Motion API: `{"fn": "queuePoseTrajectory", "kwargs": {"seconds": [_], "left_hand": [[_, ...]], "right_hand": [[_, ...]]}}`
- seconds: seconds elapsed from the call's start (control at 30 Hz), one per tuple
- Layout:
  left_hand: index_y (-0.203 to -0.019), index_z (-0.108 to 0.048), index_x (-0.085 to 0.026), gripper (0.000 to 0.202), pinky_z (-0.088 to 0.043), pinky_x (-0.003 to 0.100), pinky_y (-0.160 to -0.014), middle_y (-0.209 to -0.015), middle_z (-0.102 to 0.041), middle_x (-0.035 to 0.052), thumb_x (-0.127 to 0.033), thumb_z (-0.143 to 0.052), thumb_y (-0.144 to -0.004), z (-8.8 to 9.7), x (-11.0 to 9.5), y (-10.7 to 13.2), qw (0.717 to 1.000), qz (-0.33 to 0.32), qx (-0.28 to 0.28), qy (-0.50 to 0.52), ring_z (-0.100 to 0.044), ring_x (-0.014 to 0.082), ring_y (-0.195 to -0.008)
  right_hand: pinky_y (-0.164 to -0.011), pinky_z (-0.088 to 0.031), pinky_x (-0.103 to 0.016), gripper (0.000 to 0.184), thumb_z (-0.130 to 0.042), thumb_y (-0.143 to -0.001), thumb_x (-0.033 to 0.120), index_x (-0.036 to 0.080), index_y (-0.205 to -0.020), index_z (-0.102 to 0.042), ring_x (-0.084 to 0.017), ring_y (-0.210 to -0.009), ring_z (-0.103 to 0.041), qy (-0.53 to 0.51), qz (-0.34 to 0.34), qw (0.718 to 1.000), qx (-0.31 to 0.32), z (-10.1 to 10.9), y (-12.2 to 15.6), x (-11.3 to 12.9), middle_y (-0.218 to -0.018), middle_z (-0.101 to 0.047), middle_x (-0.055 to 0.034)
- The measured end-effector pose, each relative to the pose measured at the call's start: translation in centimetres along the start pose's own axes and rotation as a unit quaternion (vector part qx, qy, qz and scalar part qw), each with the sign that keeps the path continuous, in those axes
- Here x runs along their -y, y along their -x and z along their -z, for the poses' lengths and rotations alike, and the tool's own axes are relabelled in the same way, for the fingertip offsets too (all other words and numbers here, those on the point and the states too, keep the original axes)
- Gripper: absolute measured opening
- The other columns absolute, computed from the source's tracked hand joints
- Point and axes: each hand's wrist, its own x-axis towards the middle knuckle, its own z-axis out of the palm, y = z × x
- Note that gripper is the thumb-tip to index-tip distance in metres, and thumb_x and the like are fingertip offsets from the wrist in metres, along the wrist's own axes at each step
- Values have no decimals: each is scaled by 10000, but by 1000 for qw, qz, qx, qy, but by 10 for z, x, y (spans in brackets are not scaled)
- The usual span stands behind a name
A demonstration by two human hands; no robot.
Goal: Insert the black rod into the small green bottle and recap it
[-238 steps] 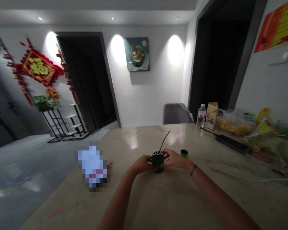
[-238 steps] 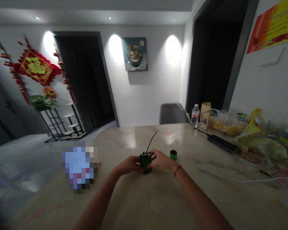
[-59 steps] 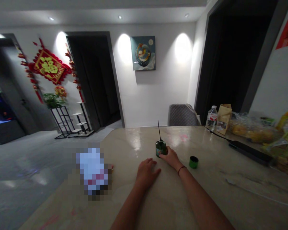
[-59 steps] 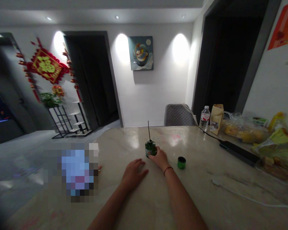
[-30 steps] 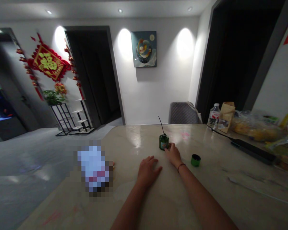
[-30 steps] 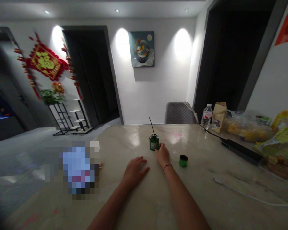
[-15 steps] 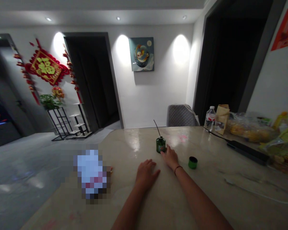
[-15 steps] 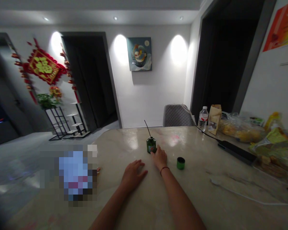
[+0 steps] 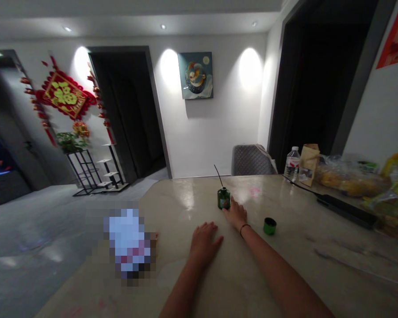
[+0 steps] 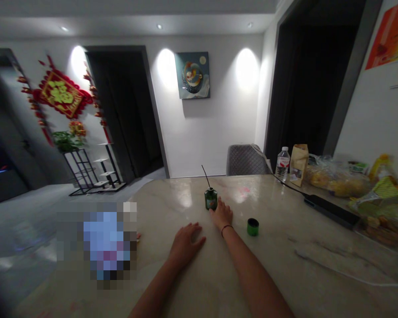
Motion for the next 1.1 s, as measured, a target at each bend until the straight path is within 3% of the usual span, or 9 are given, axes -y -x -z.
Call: {"fn": "queuePoseTrajectory", "kwargs": {"seconds": [0.3,0.57,0.77,0.87,0.93,1.0,1.1], "left_hand": [[-1061,-571,-223,357,-223,378,-1059,-1279,-501,32,-404,-515,-758,1,-1,-1,1000,-2,-7,6,-390,200,-1226],[-1062,-583,-236,328,-248,363,-1042,-1276,-501,27,-386,-479,-790,1,0,-3,1000,-23,-8,-11,-398,194,-1217],[-1062,-591,-222,308,-271,329,-1021,-1242,-528,37,-329,-453,-808,1,3,-5,999,-34,-20,1,-434,181,-1176],[-1187,-493,-167,415,-352,261,-921,-1099,-602,67,-279,-480,-788,3,1,-5,999,-9,-39,23,-521,156,-1033],[-1289,-364,-162,526,-396,227,-791,-926,-639,43,-264,-479,-786,6,-1,-4,999,21,-28,35,-570,134,-861],[-1349,-236,-179,597,-387,208,-683,-800,-629,11,-249,-452,-798,9,-4,-3,999,34,-6,28,-570,117,-730],[-1382,-96,-200,644,-353,206,-620,-777,-621,8,-223,-399,-814,12,-8,0,1000,27,14,-7,-563,118,-688]], "right_hand": [[-911,-316,-390,717,-451,-774,423,140,-1379,-191,-287,-1133,-435,11,-17,998,53,5,-6,-2,-1282,-475,-125],[-843,-336,-450,537,-366,-842,332,198,-1351,-260,-292,-1106,-448,51,0,998,28,13,21,-4,-1263,-473,-149],[-830,-359,-429,523,-373,-839,267,201,-1348,-272,-280,-1044,-492,55,23,998,33,24,41,-14,-1236,-477,-143],[-827,-379,-373,518,-370,-832,221,153,-1341,-295,-256,-1001,-522,48,72,996,31,31,51,-28,-1215,-471,-154],[-824,-387,-332,508,-374,-827,195,116,-1326,-317,-234,-977,-536,31,97,995,22,34,57,-40,-1196,-467,-166],[-834,-382,-294,483,-389,-816,165,77,-1290,-355,-217,-992,-529,6,100,995,1,36,61,-50,-1169,-478,-173],[-815,-378,-247,340,-383,-806,116,79,-1126,-491,-181,-959,-543,-36,99,994,-5,40,65,-61,-1036,-567,-140]]}}
